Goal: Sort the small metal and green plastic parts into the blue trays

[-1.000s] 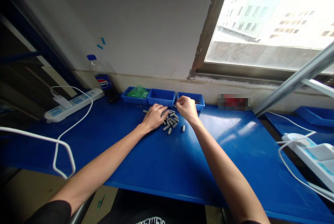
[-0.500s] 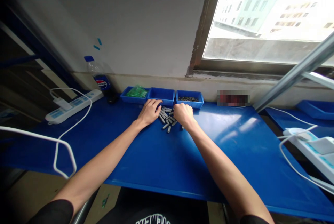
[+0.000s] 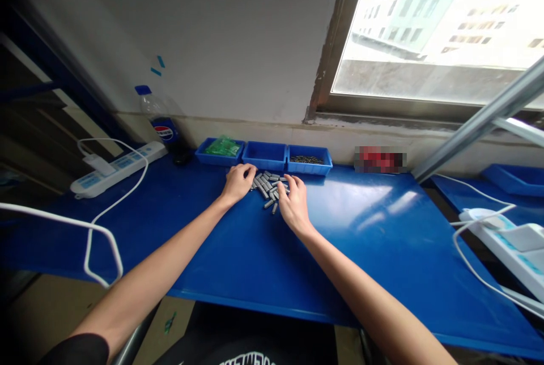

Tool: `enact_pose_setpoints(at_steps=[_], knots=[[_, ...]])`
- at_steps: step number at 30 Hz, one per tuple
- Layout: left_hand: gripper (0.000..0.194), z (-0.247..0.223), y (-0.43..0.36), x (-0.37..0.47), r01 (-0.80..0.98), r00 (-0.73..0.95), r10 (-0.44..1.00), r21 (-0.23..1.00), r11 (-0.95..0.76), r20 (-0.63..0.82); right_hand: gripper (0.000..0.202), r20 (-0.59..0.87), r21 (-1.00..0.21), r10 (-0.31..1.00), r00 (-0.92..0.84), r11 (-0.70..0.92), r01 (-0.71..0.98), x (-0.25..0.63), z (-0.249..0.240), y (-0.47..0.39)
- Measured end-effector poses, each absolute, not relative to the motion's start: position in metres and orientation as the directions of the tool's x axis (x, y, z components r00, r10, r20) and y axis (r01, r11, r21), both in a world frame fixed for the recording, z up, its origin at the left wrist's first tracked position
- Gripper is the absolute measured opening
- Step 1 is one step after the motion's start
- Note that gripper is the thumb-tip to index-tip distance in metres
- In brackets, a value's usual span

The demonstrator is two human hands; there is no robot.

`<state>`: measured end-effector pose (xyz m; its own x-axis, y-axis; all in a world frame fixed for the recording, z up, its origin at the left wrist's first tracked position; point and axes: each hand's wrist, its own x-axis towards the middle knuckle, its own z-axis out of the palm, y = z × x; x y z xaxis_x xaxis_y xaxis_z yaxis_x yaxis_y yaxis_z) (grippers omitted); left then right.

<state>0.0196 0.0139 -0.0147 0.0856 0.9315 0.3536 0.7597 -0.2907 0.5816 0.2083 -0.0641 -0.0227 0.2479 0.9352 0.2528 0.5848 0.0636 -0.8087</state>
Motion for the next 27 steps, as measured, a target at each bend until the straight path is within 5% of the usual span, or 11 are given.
enact_pose_setpoints(at_steps=[8,13,17,22,27], knots=[[0.033,-0.009,0.012,0.03,0.586,0.119,0.915,0.716,-0.379,0.387,0.042,0.22,-0.927,0.91,0.351,0.083,0.366,0.169,-0.019,-0.038],[0.027,-0.005,0.008,0.022,0.656,0.134,0.849,0.596,-0.462,0.51,0.032,0.247,-0.951,0.888,0.387,0.146,0.273,0.168,-0.025,-0.033],[0.031,-0.002,0.002,0.025,0.712,0.237,0.76,0.424,-0.56,0.605,0.029,0.391,-0.874,0.85,0.353,0.222,0.432,0.198,-0.014,-0.032],[0.041,-0.002,0.001,0.033,0.74,0.331,0.766,0.351,-0.573,0.551,0.046,0.458,-0.556,0.851,0.256,0.051,0.829,0.254,0.005,-0.029],[0.045,-0.002,0.003,0.032,0.715,0.395,0.766,0.353,-0.603,0.508,0.031,0.453,-0.485,0.859,0.239,0.012,0.874,0.288,-0.001,-0.028]])
